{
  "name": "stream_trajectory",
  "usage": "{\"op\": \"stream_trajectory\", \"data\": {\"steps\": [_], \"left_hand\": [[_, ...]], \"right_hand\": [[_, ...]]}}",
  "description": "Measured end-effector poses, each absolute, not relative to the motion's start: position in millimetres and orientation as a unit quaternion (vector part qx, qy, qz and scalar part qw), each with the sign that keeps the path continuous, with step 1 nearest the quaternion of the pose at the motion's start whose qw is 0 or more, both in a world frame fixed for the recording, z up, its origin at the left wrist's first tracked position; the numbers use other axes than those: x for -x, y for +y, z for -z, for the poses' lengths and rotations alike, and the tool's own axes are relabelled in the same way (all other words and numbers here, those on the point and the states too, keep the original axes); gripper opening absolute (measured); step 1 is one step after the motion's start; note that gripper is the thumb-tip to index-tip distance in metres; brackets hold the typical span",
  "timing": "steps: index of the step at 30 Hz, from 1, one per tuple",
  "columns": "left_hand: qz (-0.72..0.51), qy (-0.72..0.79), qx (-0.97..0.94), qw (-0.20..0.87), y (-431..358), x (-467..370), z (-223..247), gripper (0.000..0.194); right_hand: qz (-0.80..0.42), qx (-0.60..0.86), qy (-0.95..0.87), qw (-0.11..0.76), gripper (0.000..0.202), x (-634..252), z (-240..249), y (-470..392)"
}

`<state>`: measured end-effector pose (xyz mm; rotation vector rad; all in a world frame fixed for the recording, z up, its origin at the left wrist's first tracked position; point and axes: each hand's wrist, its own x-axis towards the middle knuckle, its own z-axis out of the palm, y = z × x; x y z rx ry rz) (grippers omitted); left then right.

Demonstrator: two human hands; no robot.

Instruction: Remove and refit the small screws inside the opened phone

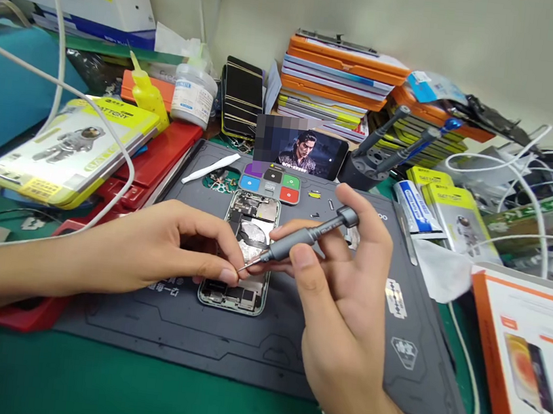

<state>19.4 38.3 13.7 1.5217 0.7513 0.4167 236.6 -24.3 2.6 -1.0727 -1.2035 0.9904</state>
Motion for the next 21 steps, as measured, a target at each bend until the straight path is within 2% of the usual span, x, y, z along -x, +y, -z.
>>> {"op": "stream_trajectory", "data": {"steps": [21], "left_hand": [[-0.174, 0.339, -0.63, 0.677, 38.1, -22.0, -16.3, 0.004]], "right_hand": [[-0.446, 0.47, -0.499, 0.576, 0.051, -236.0, -3.1, -22.6]]}}
